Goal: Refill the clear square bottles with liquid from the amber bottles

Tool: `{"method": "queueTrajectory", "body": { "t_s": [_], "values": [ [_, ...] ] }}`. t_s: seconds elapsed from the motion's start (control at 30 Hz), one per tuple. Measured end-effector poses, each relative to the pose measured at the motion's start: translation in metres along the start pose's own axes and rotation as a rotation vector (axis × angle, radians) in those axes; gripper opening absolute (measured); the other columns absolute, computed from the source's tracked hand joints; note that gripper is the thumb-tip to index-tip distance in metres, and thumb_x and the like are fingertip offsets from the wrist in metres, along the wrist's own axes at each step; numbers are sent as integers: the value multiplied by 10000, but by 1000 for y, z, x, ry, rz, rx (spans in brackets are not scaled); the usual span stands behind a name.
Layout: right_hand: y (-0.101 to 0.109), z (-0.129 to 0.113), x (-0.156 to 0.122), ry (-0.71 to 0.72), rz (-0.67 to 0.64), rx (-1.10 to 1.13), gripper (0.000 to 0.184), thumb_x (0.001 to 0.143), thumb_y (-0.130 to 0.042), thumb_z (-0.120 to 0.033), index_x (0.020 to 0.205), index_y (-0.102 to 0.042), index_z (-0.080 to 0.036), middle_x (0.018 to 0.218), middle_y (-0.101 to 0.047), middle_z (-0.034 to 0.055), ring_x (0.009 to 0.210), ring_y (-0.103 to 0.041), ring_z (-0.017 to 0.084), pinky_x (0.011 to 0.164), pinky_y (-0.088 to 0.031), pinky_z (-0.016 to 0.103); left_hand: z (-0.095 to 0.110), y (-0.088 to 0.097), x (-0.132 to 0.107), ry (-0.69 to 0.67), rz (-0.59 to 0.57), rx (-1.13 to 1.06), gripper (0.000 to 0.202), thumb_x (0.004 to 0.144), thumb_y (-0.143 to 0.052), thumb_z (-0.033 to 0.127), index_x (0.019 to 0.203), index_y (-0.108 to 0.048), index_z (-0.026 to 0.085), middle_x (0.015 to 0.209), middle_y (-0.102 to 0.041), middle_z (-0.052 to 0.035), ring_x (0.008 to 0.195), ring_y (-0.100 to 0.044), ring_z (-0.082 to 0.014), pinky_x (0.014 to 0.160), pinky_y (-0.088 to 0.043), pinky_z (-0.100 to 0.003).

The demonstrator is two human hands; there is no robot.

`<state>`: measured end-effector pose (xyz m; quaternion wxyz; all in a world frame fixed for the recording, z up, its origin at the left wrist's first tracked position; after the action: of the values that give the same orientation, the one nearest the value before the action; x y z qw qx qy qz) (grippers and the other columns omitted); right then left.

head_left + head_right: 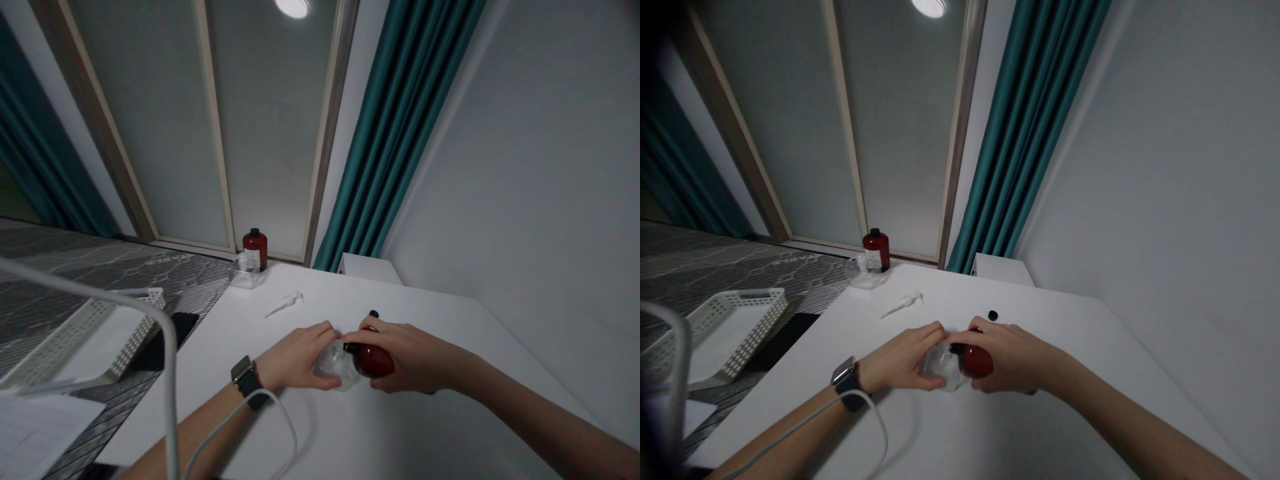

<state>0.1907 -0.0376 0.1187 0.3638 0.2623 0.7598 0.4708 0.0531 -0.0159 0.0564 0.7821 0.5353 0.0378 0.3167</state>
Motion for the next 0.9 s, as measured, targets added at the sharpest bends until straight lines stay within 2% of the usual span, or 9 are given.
{"method": "queueTrajectory", "body": {
  "t_s": [0.37,0.57,0.9],
  "values": [
    [0,-1,1,5,1,-4,736,722,-732,-254,1399,-469,-377,1213,-557,52,966,-619,246,834,-470,375,1,2,1,13,-7,-23,513,760,-775,472,1102,-498,209,1011,-602,-36,887,-635,-250,749,-485,-326],
    [1,-2,1,34,18,-15,701,734,-721,-248,1384,-491,-372,1185,-564,48,904,-620,212,779,-461,330,0,0,2,18,-14,-20,509,753,-777,476,1088,-492,220,1012,-606,-34,880,-635,-247,749,-481,-324],
    [1,-3,1,21,4,-20,721,725,-724,-242,1388,-476,-377,1198,-558,45,937,-630,227,796,-461,335,-1,0,1,19,-10,-17,493,745,-782,476,1046,-489,218,994,-601,-30,864,-633,-241,727,-470,-313]
  ]
}}
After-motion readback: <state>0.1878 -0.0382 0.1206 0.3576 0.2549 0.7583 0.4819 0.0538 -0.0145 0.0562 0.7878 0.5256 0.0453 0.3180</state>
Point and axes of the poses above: each hand's wrist, its own x-axis towards the middle knuckle, its own y-axis out of the back of the hand, z = x × y, the point moved 7 cm from there along x, towards the middle knuckle
